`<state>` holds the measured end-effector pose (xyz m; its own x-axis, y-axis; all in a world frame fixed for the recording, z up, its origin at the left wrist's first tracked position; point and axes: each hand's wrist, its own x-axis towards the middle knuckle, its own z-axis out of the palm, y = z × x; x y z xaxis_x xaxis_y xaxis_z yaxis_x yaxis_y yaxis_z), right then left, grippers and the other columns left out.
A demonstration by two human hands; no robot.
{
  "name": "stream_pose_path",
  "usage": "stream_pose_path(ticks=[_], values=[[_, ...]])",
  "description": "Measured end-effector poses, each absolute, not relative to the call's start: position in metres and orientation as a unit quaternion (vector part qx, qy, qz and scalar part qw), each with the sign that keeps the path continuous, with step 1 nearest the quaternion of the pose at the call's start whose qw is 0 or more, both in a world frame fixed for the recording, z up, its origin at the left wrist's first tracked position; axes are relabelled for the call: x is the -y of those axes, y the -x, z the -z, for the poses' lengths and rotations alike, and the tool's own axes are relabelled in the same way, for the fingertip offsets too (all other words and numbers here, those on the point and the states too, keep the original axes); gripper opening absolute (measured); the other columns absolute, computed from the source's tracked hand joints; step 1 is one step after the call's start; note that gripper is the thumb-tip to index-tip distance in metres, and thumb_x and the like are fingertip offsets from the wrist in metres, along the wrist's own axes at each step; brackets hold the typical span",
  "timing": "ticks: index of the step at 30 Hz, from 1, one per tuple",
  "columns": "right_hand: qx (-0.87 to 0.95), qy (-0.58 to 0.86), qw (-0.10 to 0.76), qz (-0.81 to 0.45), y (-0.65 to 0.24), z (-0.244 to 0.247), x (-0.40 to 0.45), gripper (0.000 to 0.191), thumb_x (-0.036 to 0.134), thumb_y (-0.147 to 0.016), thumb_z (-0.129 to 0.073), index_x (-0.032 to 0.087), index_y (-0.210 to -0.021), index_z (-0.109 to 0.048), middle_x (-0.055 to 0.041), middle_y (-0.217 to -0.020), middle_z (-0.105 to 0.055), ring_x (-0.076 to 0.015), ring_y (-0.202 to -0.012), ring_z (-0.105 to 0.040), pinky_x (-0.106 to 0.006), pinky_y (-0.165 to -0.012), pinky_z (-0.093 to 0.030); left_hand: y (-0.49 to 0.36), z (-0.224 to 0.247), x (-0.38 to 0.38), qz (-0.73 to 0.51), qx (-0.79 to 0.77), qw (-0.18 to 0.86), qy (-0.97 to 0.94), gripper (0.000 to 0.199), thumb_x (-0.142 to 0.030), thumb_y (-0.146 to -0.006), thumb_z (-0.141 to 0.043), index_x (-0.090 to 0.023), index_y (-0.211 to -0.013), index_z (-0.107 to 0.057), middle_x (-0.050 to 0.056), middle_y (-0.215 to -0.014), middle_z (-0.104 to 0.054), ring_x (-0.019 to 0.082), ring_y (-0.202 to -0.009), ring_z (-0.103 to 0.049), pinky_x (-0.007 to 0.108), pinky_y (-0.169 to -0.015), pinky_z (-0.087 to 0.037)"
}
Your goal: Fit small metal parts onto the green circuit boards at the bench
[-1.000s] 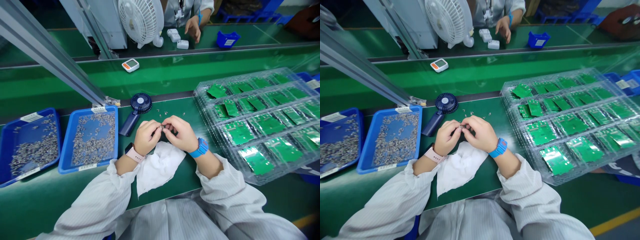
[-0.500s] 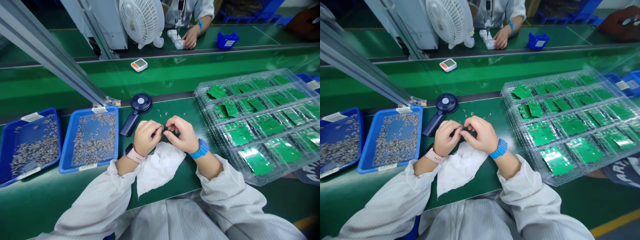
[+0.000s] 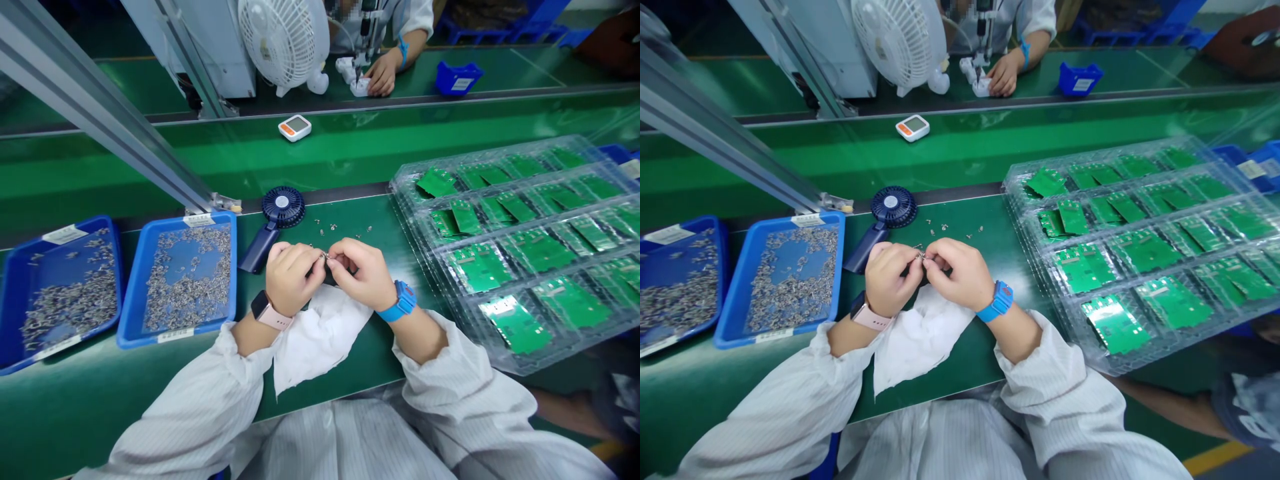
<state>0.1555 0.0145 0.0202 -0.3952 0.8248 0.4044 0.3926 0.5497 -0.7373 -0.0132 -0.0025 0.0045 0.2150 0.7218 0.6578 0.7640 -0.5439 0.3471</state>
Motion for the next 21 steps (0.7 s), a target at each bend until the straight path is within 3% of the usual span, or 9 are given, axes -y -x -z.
stream_pose_path(ticks=[15, 21], values=[[0.769, 0.391, 0.389, -0.324, -0.1532, -0.0202, -0.0158, 0.005, 0.025, -0.088, -0.059, 0.020, -0.086, -0.059, 0.0021, -0.072, -0.059, -0.0094, -0.057, -0.049, -0.023, -0.056, -0.041, 0.0131, -0.0034, 0.0028, 0.413, 0.481, 0.045, 0.772, 0.009, -0.016, -0.087, -0.055, -0.021, -0.081, -0.060, 0.000, -0.075, -0.071, 0.017, -0.070, -0.064, 0.036, -0.074, -0.040], [0.794, 0.391, 0.381, -0.268, -0.1558, -0.0217, -0.0161, 0.006, 0.020, -0.088, -0.054, 0.020, -0.083, -0.057, 0.0016, -0.070, -0.056, -0.0109, -0.060, -0.050, -0.024, -0.057, -0.039, 0.0113, -0.0036, 0.0035, 0.395, 0.467, 0.093, 0.786, 0.009, -0.016, -0.085, -0.057, -0.020, -0.078, -0.059, 0.000, -0.071, -0.069, 0.015, -0.064, -0.060, 0.036, -0.073, -0.039]])
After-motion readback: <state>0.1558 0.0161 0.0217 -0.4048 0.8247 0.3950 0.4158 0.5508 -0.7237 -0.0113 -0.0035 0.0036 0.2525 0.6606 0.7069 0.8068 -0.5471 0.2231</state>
